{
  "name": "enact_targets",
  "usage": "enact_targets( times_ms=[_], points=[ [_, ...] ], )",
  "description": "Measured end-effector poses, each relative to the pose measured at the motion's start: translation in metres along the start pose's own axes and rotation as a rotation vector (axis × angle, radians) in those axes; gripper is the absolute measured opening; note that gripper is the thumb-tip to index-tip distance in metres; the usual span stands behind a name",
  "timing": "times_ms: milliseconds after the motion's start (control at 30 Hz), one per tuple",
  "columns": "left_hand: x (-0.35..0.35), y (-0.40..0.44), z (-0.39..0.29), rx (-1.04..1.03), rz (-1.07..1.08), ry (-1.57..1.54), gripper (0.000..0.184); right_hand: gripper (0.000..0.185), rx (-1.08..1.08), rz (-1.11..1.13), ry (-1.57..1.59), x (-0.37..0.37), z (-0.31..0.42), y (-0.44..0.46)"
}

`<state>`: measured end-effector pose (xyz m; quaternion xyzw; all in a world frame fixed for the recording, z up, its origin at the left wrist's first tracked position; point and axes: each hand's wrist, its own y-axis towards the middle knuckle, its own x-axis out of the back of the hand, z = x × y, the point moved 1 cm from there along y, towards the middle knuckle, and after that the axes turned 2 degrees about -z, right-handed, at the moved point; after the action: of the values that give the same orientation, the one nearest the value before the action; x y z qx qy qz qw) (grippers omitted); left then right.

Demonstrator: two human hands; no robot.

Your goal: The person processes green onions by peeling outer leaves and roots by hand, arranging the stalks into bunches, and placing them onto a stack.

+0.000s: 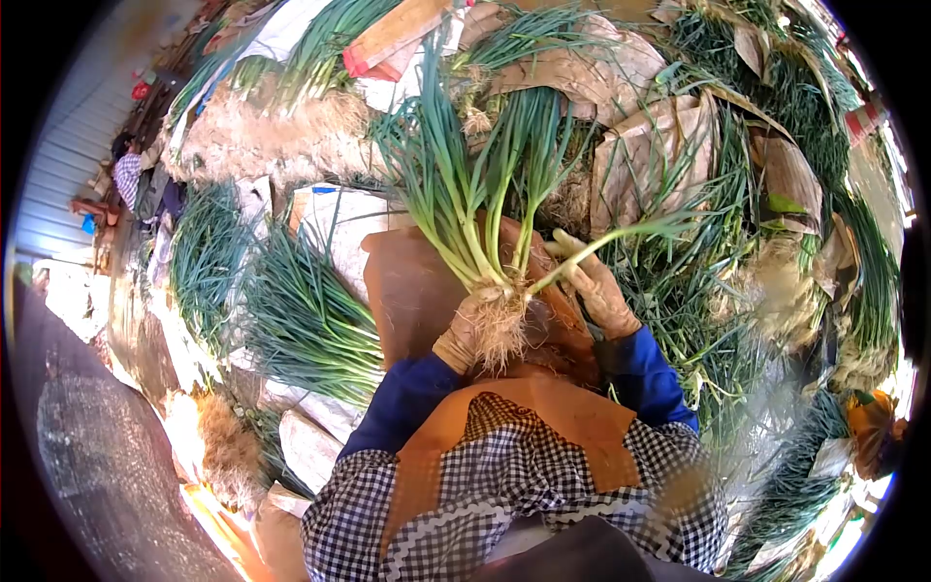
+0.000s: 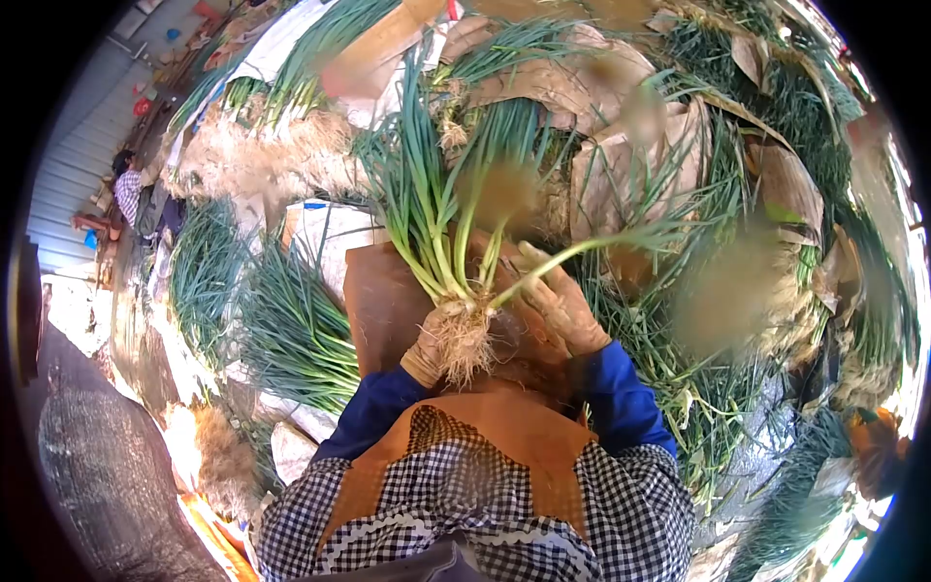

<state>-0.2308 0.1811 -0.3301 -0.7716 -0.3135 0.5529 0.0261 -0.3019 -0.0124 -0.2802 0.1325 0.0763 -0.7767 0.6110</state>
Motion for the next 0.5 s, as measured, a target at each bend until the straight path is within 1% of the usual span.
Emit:
enact_targets(
  times_ms=[33, 67, 100, 133, 167, 233, 267, 300, 367, 400, 433, 500],
  points=[
    [0.010, -0.001, 0.002, -0.006, -0.005, 0.000, 0.032, 0.057, 0.065, -0.029, -0.115, -0.014, 0.012, 0.011],
    [0.017, 0.000, 0.005, 0.065, 0.009, -0.095, 0.034, 0.047, 0.190, -0.006, -0.435, -0.023, 0.026, 0.021],
    [0.000, -0.006, 0.004, 0.062, -0.124, -0.098, 0.036, 0.038, 0.311, 0.013, -0.757, -0.031, 0.037, 0.030],
    [-0.019, -0.012, 0.003, 0.059, -0.256, -0.099, 0.038, 0.030, 0.246, -0.041, -0.964, -0.036, 0.041, 0.038],
    [-0.017, -0.010, 0.005, 0.062, -0.260, -0.097, 0.038, 0.034, 0.161, -0.074, -1.178, -0.037, 0.039, 0.047],
    [-0.014, -0.003, 0.000, 0.081, 0.184, -0.275, 0.040, 0.035, 0.222, -0.224, -1.092, -0.021, 0.026, 0.059],
    [-0.013, -0.003, 0.001, 0.079, 0.155, -0.288, 0.041, 0.038, 0.256, -0.219, -1.081, -0.011, 0.018, 0.057],
    [-0.012, -0.002, 0.001, 0.070, 0.161, -0.291, 0.041, 0.043, -0.086, -0.073, -0.983, 0.002, 0.010, 0.056],
    [-0.010, -0.003, 0.005, 0.069, 0.038, -0.326, 0.040, 0.057, -0.122, 0.042, -0.498, 0.001, -0.018, 0.034],
    [-0.004, -0.003, 0.006, 0.090, 0.022, -0.282, 0.041, 0.070, -0.369, 0.325, -0.514, 0.009, -0.025, 0.032],
    [0.000, -0.002, 0.007, 0.096, 0.018, -0.285, 0.041, 0.070, -0.092, 0.297, -0.381, 0.002, -0.041, 0.027],
    [0.003, -0.002, 0.009, 0.224, 0.156, -0.325, 0.039, 0.061, -0.180, 0.318, -0.176, -0.015, -0.044, 0.026]
  ],
)
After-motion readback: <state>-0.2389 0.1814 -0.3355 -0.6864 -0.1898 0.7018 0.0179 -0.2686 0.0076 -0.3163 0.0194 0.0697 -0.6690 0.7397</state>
